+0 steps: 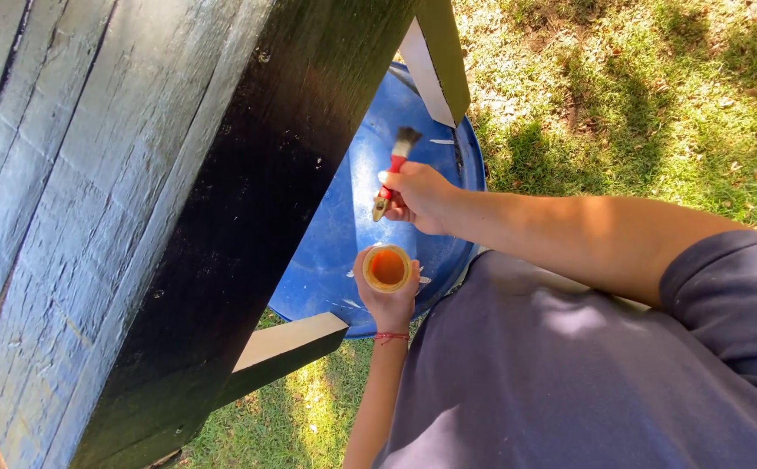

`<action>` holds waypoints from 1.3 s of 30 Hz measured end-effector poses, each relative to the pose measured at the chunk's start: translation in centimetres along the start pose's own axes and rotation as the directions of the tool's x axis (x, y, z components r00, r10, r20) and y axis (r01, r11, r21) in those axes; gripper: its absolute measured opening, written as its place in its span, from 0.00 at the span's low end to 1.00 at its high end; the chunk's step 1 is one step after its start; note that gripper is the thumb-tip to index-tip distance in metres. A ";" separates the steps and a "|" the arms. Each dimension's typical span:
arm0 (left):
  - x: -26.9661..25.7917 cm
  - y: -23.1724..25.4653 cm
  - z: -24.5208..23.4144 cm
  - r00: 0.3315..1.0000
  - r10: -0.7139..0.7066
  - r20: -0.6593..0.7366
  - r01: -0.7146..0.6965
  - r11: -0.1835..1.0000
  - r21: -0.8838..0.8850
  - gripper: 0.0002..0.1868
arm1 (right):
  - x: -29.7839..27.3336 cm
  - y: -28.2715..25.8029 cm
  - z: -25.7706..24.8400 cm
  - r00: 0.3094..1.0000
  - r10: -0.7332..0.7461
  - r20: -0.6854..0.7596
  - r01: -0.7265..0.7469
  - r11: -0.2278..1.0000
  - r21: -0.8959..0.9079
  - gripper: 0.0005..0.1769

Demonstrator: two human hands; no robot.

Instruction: The person paints a wooden structure black using a paintbrush and a container of paint. They repeatedly dip the brush into the container and apply the paint to various sections of the wood, including edges and flat surfaces.

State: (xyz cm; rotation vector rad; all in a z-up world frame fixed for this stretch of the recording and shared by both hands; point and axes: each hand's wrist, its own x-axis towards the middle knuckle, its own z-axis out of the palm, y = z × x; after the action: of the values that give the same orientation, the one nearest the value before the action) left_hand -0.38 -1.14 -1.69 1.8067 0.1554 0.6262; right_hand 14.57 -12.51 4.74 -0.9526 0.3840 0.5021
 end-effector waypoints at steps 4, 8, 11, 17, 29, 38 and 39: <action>0.1 -0.1 0.1 1.000 0.031 0.005 -0.031 1.000 0.003 0.41 | 0.4 -2.7 -1.3 0.986 -0.047 -0.163 0.059 0.996 0.065 0.08; -0.1 0.2 0.0 1.000 0.002 0.015 -0.001 1.000 -0.028 0.40 | -3.7 -5.4 1.3 0.966 -0.247 -0.080 0.236 0.963 -0.130 0.08; 0.0 -0.2 0.1 1.000 0.010 -0.019 -0.009 1.000 0.030 0.42 | -5.8 -5.8 1.8 0.815 -0.550 0.184 0.579 0.781 -0.233 0.09; 0.0 -0.5 0.1 0.999 0.039 -0.015 -0.038 0.998 0.053 0.42 | -5.0 -5.6 -3.9 0.909 -0.393 0.135 0.412 0.808 -0.421 0.04; 0.5 1.8 1.5 0.991 0.054 -0.123 -0.044 0.995 0.087 0.40 | -13.6 -13.6 -18.1 0.973 -0.214 -0.091 0.058 0.601 -0.797 0.27; 0.8 11.4 9.9 0.995 0.087 -0.050 -0.066 0.943 0.325 0.31 | -12.3 -24.3 -26.9 0.762 -0.241 0.601 0.616 0.557 -0.557 0.16; 1.0 12.8 11.1 0.997 0.069 -0.042 -0.055 0.956 0.287 0.31 | -12.5 -26.0 -26.5 0.673 -0.270 0.689 0.735 0.350 -0.581 0.12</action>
State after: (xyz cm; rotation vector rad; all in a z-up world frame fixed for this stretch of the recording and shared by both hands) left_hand 3.27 -14.43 8.24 2.0810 0.2345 0.7244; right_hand 16.59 -50.32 14.77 -1.7609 -0.7553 0.2670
